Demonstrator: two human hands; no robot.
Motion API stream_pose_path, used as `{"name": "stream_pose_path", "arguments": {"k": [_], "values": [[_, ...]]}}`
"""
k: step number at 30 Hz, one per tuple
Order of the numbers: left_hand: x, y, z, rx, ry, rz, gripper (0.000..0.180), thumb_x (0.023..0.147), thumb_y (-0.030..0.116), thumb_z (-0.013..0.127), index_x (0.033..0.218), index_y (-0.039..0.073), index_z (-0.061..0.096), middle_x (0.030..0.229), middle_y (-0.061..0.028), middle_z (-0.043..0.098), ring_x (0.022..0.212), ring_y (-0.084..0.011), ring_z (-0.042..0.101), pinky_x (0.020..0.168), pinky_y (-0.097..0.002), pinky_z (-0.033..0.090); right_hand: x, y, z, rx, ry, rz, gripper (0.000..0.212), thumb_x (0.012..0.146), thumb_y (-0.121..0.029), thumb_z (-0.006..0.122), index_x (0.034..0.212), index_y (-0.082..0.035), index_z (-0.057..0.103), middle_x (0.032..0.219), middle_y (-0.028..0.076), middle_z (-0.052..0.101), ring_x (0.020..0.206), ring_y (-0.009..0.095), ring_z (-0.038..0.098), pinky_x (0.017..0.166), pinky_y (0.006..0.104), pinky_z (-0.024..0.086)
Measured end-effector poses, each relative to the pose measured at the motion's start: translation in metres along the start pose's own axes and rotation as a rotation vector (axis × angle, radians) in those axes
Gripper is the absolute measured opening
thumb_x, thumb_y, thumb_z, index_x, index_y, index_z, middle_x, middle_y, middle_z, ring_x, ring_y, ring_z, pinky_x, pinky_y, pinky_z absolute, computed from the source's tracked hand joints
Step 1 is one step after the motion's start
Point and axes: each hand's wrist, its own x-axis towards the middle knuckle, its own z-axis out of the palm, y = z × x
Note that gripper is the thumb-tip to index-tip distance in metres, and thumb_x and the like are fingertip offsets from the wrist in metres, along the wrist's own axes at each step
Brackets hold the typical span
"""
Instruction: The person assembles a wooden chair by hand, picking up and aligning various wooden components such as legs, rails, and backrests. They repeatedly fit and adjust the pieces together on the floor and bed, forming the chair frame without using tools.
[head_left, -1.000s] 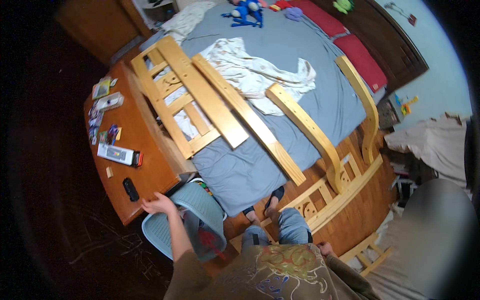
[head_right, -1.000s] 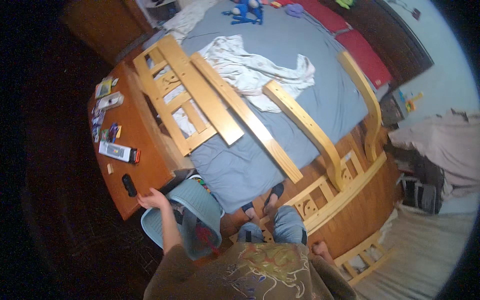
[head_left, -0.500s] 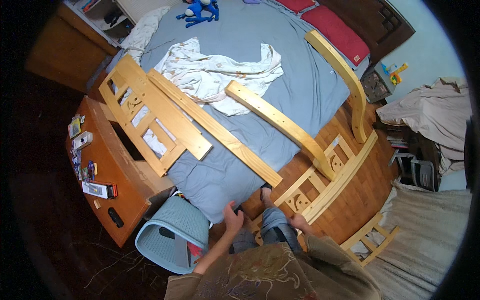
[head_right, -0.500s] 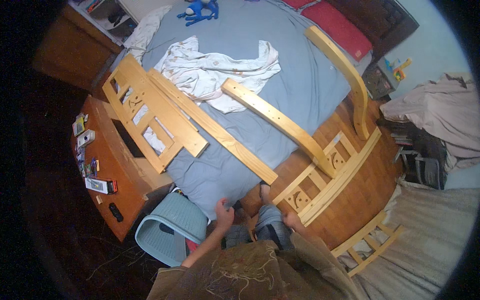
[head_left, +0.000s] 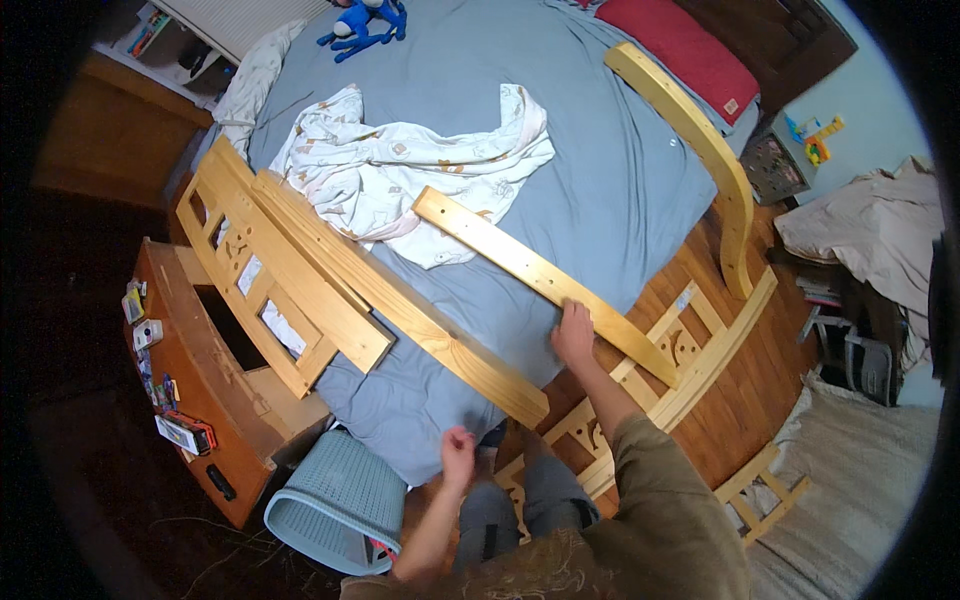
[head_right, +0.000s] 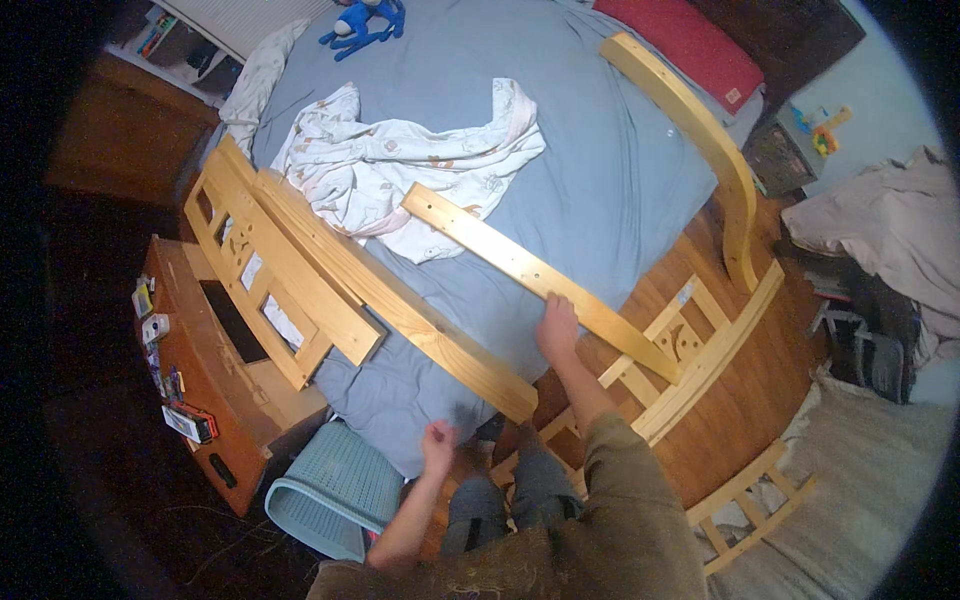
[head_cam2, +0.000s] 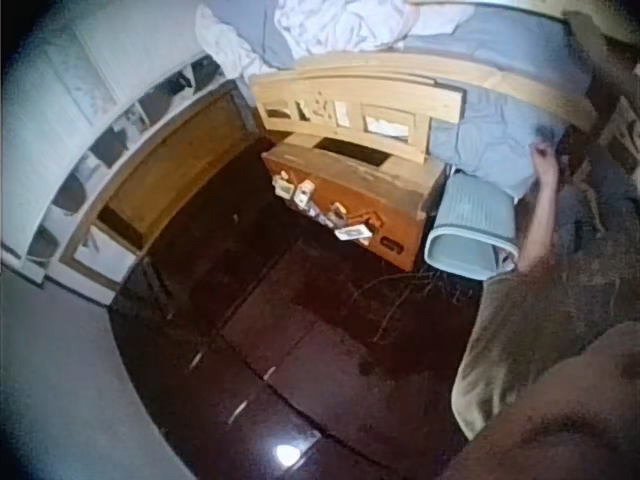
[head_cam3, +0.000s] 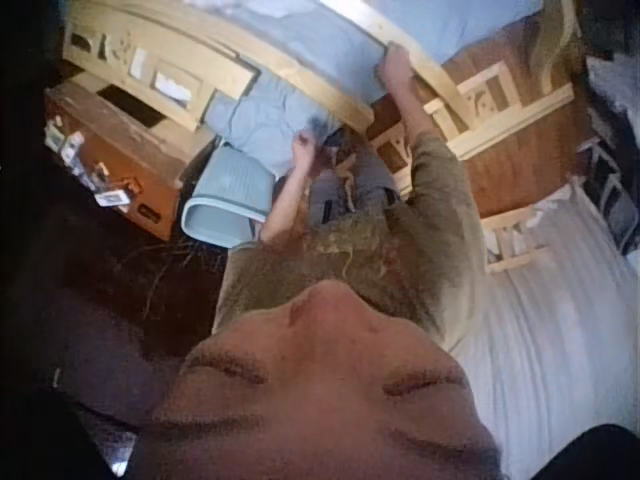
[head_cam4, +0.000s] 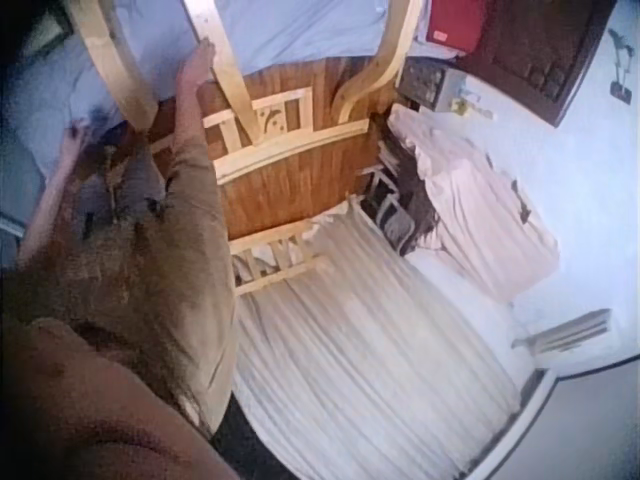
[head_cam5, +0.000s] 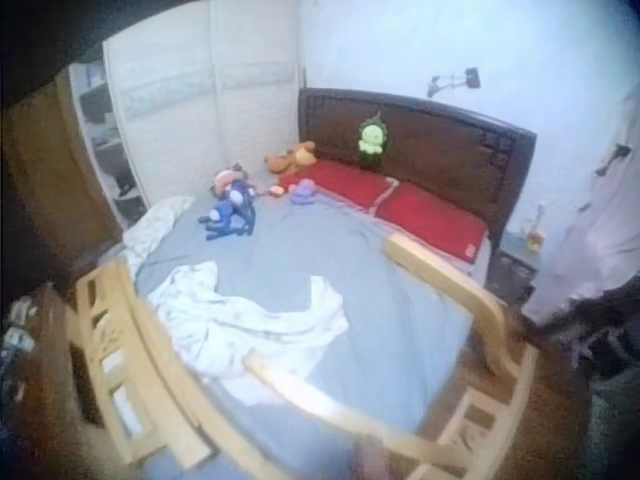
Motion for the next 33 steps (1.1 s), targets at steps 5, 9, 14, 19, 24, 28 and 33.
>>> {"name": "stream_pose_path", "arguments": {"k": [5,9,14,19,24,28,33], "values": [[-0.049,0.0,0.042,-0.015,-0.224,-0.182,0.018,0.084,0.003,0.055,0.101,0.0,0.051,0.092,-0.0078,0.058,0.084,-0.0141,0.055,0.073,-0.0269,0.045,0.087,-0.015,0.054,-0.144,0.194,-0.082,0.067,0.064,-0.011,0.067,0.123,-0.001,0.037,0.114,0.016,0.045,0.109,0.031,0.042,0.092,0.0447,0.034],[-0.068,-0.038,0.046,-0.126,-0.291,-0.201,0.02,0.083,0.001,0.056,0.102,0.001,0.052,0.091,-0.0085,0.06,0.083,-0.0144,0.057,0.072,-0.028,0.046,0.119,-0.055,0.048,-0.147,0.028,0.048,0.059,0.059,-0.014,0.071,0.111,-0.002,0.044,0.102,0.013,0.049,0.101,0.03,0.047,0.088,0.046,0.035],[-0.066,-0.046,0.04,-0.152,-0.251,-0.25,0.019,0.084,0.0,0.054,0.103,0.001,0.052,0.089,-0.0085,0.061,0.081,-0.0141,0.058,0.07,-0.0279,0.048,0.134,-0.044,0.027,-0.255,-0.143,-0.027,0.061,0.055,-0.025,0.076,0.102,-0.003,0.043,0.098,0.014,0.052,0.092,0.031,0.053,0.081,0.0426,0.044],[-0.035,0.008,0.006,-0.09,-0.186,-0.067,0.019,0.083,-0.001,0.053,0.102,0.001,0.053,0.09,-0.0069,0.061,0.083,-0.0126,0.057,0.074,-0.0267,0.046,0.106,-0.028,-0.046,-0.205,-0.214,-0.071,0.058,0.056,-0.025,0.074,0.098,0.0,0.042,0.097,0.019,0.054,0.092,0.034,0.054,0.078,0.041,0.047],[0.023,0.104,-0.011,-0.029,-0.221,0.143,0.016,0.084,0.0,0.051,0.099,0.0,0.054,0.09,-0.0059,0.059,0.086,-0.0124,0.056,0.077,-0.0253,0.045,0.041,0.011,-0.16,-0.124,-0.158,0.002,0.06,0.055,-0.02,0.073,0.101,0.001,0.041,0.099,0.022,0.053,0.096,0.036,0.053,0.079,0.042,0.045],[0.056,0.218,0.034,-0.063,-0.33,0.35,0.023,0.083,-0.001,0.052,0.105,0.0,0.048,0.097,-0.0055,0.057,0.088,-0.0135,0.056,0.078,-0.025,0.045,-0.021,0.049,-0.216,-0.064,-0.064,0.062,0.067,0.054,-0.018,0.074,0.108,-0.001,0.039,0.102,0.023,0.052,0.098,0.038,0.052,0.081,0.0418,0.044],[0.02,0.365,0.126,-0.04,-0.564,0.761,0.062,0.074,0.01,0.068,0.126,0.002,0.035,0.123,-0.0131,0.046,0.111,-0.0219,0.046,0.089,-0.0315,0.04,-0.098,0.099,-0.274,0.068,0.027,0.103,0.074,0.054,-0.014,0.073,0.116,-0.004,0.034,0.104,0.021,0.051,0.099,0.037,0.051,0.084,0.0412,0.043]]}}
